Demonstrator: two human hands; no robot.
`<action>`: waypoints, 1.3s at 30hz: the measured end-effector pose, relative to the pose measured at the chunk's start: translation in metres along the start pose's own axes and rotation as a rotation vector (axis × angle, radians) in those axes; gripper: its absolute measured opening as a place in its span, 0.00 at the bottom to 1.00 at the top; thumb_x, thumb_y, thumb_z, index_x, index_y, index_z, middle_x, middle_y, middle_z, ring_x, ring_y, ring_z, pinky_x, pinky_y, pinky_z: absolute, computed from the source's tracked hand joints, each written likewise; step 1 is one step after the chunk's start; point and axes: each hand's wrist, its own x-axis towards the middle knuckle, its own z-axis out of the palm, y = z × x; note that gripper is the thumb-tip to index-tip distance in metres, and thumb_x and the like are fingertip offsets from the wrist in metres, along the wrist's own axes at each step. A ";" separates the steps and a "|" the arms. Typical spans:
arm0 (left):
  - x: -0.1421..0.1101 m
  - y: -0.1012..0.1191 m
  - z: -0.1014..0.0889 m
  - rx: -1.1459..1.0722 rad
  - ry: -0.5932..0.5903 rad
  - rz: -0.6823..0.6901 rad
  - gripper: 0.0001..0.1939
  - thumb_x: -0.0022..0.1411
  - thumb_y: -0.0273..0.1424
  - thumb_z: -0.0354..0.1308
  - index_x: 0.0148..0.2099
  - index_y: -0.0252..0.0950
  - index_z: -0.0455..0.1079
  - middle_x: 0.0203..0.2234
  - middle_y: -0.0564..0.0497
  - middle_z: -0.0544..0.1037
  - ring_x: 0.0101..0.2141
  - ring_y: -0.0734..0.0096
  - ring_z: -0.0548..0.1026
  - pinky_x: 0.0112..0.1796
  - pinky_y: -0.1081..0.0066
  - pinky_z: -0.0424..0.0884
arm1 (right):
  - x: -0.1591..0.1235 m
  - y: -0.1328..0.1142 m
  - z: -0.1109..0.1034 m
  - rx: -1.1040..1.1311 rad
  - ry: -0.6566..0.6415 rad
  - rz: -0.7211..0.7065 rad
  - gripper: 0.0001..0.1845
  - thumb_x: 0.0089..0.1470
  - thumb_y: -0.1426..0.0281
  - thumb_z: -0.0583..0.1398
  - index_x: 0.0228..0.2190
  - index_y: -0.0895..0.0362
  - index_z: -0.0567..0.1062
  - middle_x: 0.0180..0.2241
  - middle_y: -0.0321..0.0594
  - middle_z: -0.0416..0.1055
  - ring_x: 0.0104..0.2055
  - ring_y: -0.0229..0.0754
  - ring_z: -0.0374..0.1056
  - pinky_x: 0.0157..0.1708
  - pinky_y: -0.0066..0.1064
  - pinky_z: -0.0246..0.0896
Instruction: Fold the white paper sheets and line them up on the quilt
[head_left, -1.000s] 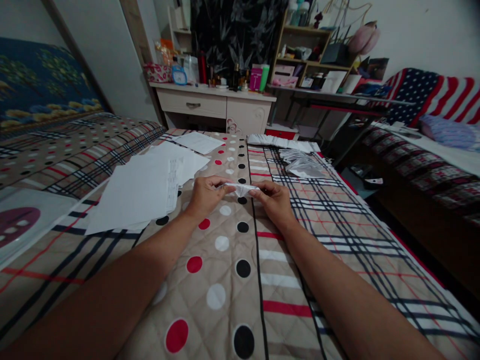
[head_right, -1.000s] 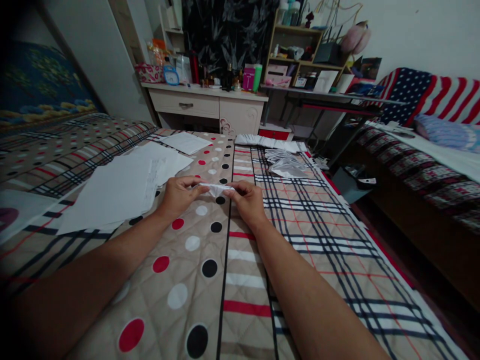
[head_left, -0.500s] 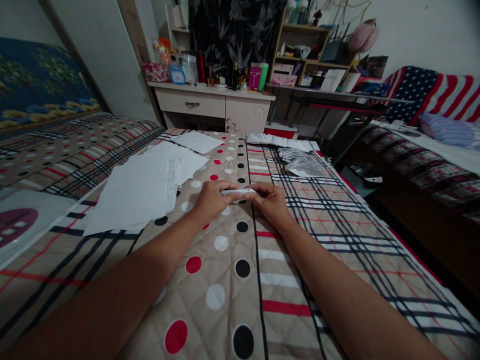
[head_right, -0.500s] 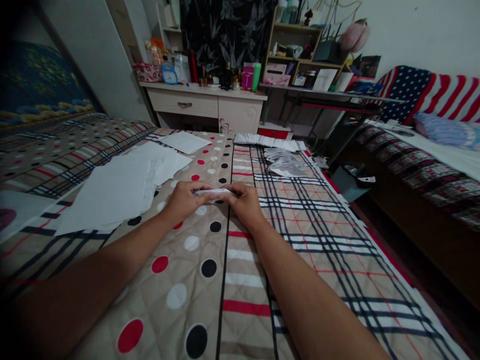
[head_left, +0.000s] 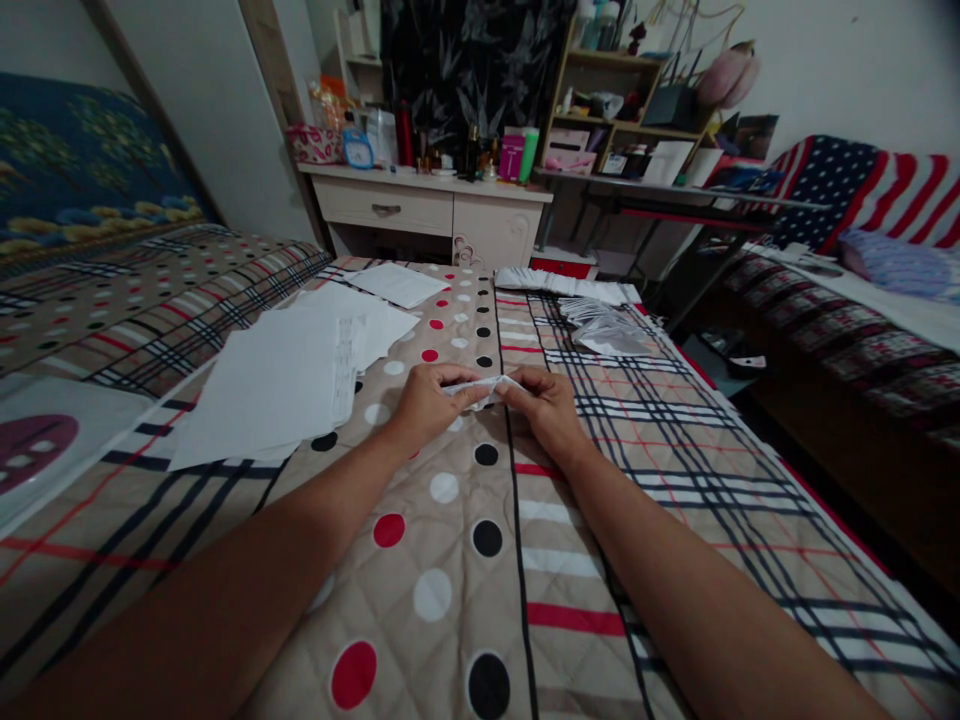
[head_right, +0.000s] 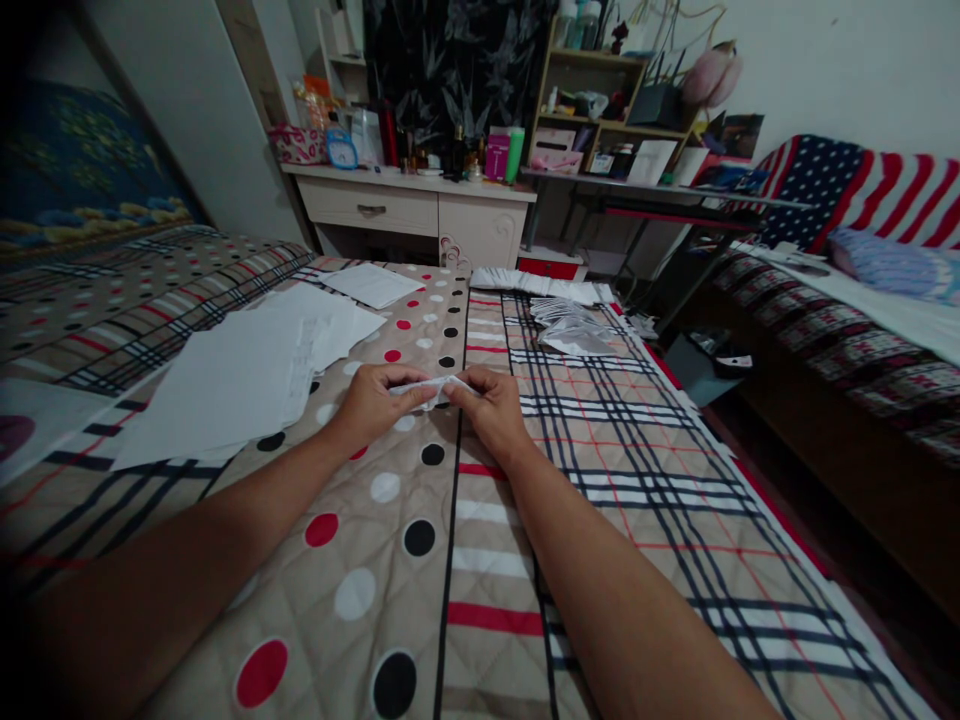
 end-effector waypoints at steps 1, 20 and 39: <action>0.000 0.000 -0.001 0.003 0.002 0.000 0.10 0.52 0.34 0.66 0.35 0.33 0.79 0.29 0.48 0.82 0.29 0.68 0.78 0.31 0.73 0.72 | 0.000 0.001 0.000 -0.005 -0.007 -0.005 0.11 0.47 0.64 0.64 0.21 0.58 0.74 0.20 0.33 0.66 0.24 0.35 0.59 0.25 0.27 0.53; -0.003 0.001 0.004 -0.016 -0.038 -0.024 0.11 0.51 0.34 0.65 0.35 0.32 0.79 0.28 0.48 0.82 0.28 0.68 0.78 0.28 0.74 0.71 | 0.001 0.007 0.002 -0.032 0.067 -0.059 0.09 0.43 0.66 0.68 0.23 0.59 0.77 0.23 0.36 0.72 0.26 0.37 0.65 0.28 0.28 0.58; 0.003 -0.008 0.001 0.056 -0.004 0.039 0.05 0.51 0.28 0.64 0.33 0.33 0.78 0.27 0.51 0.81 0.28 0.70 0.76 0.31 0.73 0.70 | -0.001 0.005 -0.002 -0.099 -0.125 -0.050 0.15 0.55 0.65 0.58 0.21 0.59 0.72 0.20 0.33 0.60 0.24 0.35 0.55 0.25 0.29 0.48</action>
